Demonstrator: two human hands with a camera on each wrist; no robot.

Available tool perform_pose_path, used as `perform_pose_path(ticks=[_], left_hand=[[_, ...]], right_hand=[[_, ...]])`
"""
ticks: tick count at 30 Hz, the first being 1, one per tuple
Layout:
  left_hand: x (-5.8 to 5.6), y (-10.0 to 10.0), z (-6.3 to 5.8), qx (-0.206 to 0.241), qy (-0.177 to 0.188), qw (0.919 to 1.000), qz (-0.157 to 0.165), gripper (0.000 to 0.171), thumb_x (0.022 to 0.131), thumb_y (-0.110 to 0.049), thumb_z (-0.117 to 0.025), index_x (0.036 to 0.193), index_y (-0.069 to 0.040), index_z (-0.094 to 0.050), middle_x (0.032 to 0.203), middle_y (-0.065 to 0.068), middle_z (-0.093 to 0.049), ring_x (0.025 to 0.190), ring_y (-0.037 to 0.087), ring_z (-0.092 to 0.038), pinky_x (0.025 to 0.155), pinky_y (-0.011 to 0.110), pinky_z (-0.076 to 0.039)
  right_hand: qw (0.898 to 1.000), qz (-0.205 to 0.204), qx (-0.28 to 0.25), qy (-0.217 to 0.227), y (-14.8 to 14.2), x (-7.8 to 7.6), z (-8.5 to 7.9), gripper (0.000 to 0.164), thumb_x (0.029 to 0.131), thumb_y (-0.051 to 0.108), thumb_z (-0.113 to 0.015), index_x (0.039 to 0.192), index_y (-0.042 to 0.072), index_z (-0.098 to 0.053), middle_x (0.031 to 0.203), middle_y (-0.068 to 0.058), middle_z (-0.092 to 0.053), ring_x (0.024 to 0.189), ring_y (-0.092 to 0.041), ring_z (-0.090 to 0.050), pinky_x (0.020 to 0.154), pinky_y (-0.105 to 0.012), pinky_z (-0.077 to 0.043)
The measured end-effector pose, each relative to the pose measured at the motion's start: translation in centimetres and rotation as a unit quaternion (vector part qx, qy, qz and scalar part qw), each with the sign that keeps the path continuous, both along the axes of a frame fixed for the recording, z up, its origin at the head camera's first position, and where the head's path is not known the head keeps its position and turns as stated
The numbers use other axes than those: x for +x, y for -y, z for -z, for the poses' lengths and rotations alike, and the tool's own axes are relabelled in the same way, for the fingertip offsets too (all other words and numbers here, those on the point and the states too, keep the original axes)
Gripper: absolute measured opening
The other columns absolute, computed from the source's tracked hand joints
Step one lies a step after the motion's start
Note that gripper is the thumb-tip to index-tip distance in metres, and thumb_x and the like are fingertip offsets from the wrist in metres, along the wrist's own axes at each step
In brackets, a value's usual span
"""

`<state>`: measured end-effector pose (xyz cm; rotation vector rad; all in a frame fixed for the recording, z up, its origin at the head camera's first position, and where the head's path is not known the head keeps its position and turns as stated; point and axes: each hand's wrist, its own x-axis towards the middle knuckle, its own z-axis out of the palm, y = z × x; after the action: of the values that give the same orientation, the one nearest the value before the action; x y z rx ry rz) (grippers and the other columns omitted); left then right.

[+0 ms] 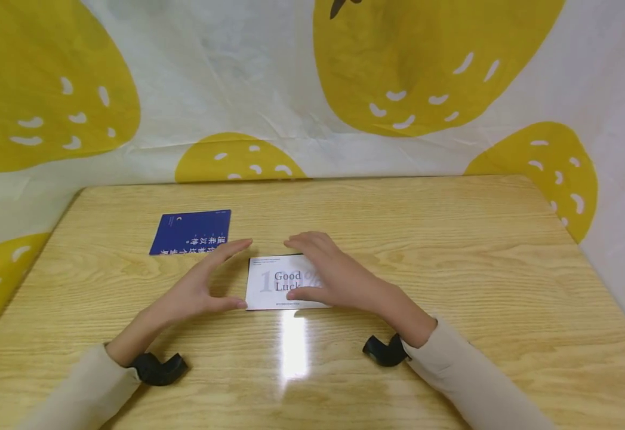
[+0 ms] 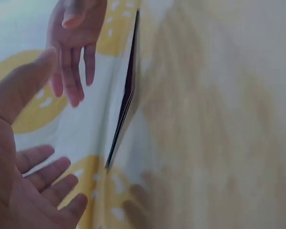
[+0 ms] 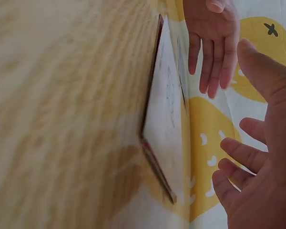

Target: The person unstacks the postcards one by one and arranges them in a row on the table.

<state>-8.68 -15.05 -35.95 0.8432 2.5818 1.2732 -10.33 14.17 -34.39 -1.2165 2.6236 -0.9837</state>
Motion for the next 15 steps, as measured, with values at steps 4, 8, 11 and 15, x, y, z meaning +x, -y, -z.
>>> perform_pose_path(ticks=[4,8,11,15], left_hand=[[0.5,-0.6,0.6,-0.005,0.011,0.9999,-0.008,0.100,0.069,-0.032,-0.087,0.149,-0.013,-0.031,0.154,0.000,-0.028,0.141,0.021,-0.022,0.113,0.046,-0.021],[0.8,-1.1,1.1,-0.018,0.008,0.9998,-0.006,0.104,0.066,-0.032,-0.089,0.150,-0.013,-0.030,0.155,0.002,-0.026,0.142,0.021,-0.020,0.113,0.045,-0.021],[1.0,-1.3,1.4,-0.030,0.003,0.9995,-0.003,0.106,0.066,-0.034,-0.089,0.150,-0.013,-0.029,0.155,0.005,-0.024,0.142,0.022,-0.018,0.113,0.045,-0.021],[1.2,-1.3,1.9,-0.043,-0.005,0.9991,-0.004,0.107,0.065,-0.034,-0.089,0.151,-0.012,-0.027,0.155,0.008,-0.023,0.142,0.024,-0.018,0.113,0.045,-0.021]], right_hand=[[1.000,0.000,-0.009,-0.003,-0.9,0.5,0.6,0.084,0.079,0.041,-0.077,0.143,0.005,-0.039,0.146,-0.010,-0.036,0.135,-0.025,-0.029,0.109,-0.046,-0.029],[1.000,0.011,-0.004,0.002,-1.6,1.0,1.1,0.085,0.077,0.042,-0.078,0.143,0.006,-0.039,0.147,-0.011,-0.035,0.136,-0.026,-0.028,0.108,-0.048,-0.029],[1.000,0.019,0.002,0.012,-2.1,1.3,1.5,0.087,0.076,0.041,-0.079,0.144,0.008,-0.038,0.149,-0.009,-0.033,0.137,-0.025,-0.026,0.108,-0.048,-0.029],[1.000,0.022,0.004,0.018,-2.5,1.6,1.8,0.090,0.074,0.042,-0.081,0.145,0.008,-0.037,0.150,-0.009,-0.031,0.138,-0.024,-0.022,0.109,-0.047,-0.028]])
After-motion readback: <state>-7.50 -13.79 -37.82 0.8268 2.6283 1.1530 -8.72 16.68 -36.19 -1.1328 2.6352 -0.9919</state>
